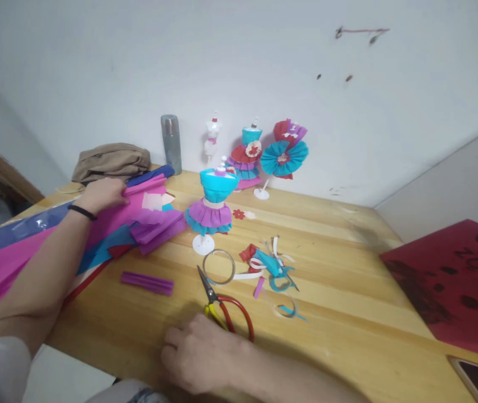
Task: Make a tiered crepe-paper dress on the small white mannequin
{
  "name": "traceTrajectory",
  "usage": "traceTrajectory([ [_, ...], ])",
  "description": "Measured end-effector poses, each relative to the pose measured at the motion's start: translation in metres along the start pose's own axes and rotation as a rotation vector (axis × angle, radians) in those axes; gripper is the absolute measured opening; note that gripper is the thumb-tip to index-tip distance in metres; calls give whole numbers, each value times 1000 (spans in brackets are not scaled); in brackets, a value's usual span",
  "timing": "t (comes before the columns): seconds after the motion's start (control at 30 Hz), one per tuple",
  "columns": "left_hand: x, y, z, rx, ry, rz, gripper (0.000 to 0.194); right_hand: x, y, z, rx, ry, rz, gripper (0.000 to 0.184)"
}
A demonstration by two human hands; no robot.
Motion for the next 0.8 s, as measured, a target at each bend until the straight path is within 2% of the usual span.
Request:
traceTrajectory([
  [0.1,18,-8,5,80,2,-150,41,-2,0,-1,-18,-1,26,26],
  [0.17,19,-9,-2,63,-6,-167,41,-2,0,-2,-27,-1,32,26],
  [0.27,5,-7,-26,-26,-20,-99,38,-5,0,-3,-28,7,31,27],
  [0.4,-20,-12,-68,-195,-33,13,36,-6,-1,-3,-26,8,5,27],
  [0.53,-34,-23,-95,-279,-49,69,48,-4,-2,-2,-17,-6,-17,26],
  [0.7,-39,-22,-103,-278,-91,50,54,0,-2,-1,-17,-8,-33,26],
  [0.8,-36,-8,-89,-219,-119,-8,56,2,-2,-1,-14,-7,-41,25],
])
Point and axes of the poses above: each hand's wrist, its own y-axis towards the middle knuckle, its own x-axis out of the back of the hand, z = x × y, the point moved 8 cm from there along y, towards the middle knuckle, and after that the axes turned 1 degree about -z, right-handed, at the moved point
